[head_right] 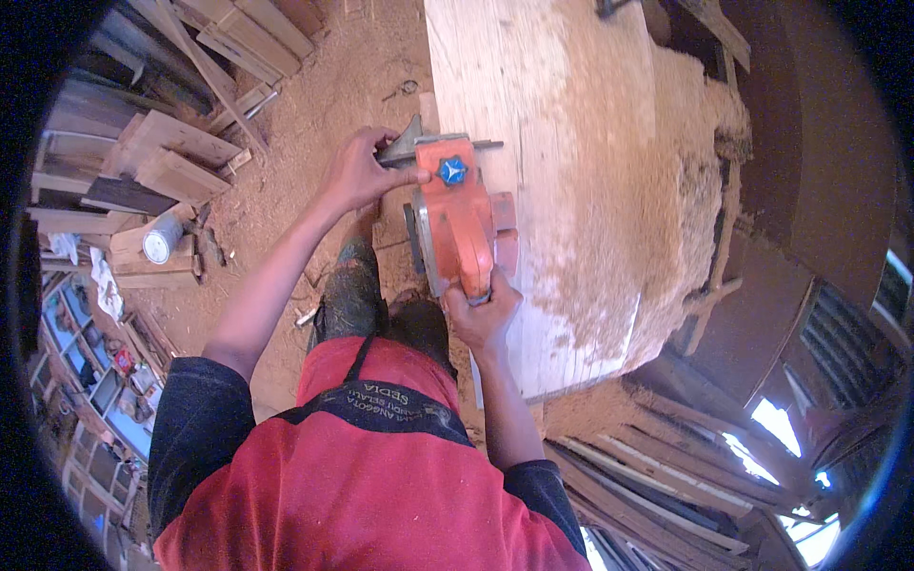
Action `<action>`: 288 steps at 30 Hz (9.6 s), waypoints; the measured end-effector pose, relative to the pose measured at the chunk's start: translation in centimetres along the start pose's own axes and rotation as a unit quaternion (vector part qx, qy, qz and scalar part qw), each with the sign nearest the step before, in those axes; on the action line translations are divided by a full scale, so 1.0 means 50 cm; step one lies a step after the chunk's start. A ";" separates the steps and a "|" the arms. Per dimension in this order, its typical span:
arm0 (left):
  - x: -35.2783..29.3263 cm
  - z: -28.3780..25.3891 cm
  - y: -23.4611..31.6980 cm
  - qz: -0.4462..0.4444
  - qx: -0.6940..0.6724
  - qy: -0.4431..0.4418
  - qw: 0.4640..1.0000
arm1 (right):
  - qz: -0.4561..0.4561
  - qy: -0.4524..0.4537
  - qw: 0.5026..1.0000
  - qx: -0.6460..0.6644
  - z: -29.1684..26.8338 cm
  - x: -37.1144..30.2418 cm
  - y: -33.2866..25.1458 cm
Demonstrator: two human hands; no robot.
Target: The person uses an electric sander to smooth the edges of a wood board clamped to a workbench, then unclamps the board and inspects it.
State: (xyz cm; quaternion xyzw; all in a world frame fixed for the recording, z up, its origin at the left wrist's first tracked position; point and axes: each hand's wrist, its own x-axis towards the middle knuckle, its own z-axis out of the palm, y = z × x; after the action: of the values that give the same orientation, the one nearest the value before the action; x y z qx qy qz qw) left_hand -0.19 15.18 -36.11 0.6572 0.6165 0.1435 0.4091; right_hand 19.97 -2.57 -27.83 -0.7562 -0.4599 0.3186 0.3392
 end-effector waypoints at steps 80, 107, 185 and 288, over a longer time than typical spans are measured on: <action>0.481 -0.216 -0.062 0.005 -0.039 -0.032 0.999 | -0.022 -0.018 1.000 0.010 0.189 0.423 -0.183; -0.221 0.118 0.011 0.004 -0.157 0.018 0.987 | 0.076 -0.010 0.997 0.006 -0.091 -0.212 0.124; 0.583 -0.252 -0.040 0.086 -0.215 0.015 0.973 | -0.085 -0.053 0.987 0.130 0.250 0.596 -0.235; -0.750 0.398 0.008 0.017 -0.175 -0.078 0.981 | -0.051 -0.045 0.985 -0.160 -0.280 -0.714 0.324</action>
State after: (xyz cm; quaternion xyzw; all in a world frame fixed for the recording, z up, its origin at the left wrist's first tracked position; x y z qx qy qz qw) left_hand 6.41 -26.77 -36.41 0.5947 0.5369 0.2046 0.5624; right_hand 25.51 -43.81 -26.91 -0.7613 -0.5575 0.2569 0.2088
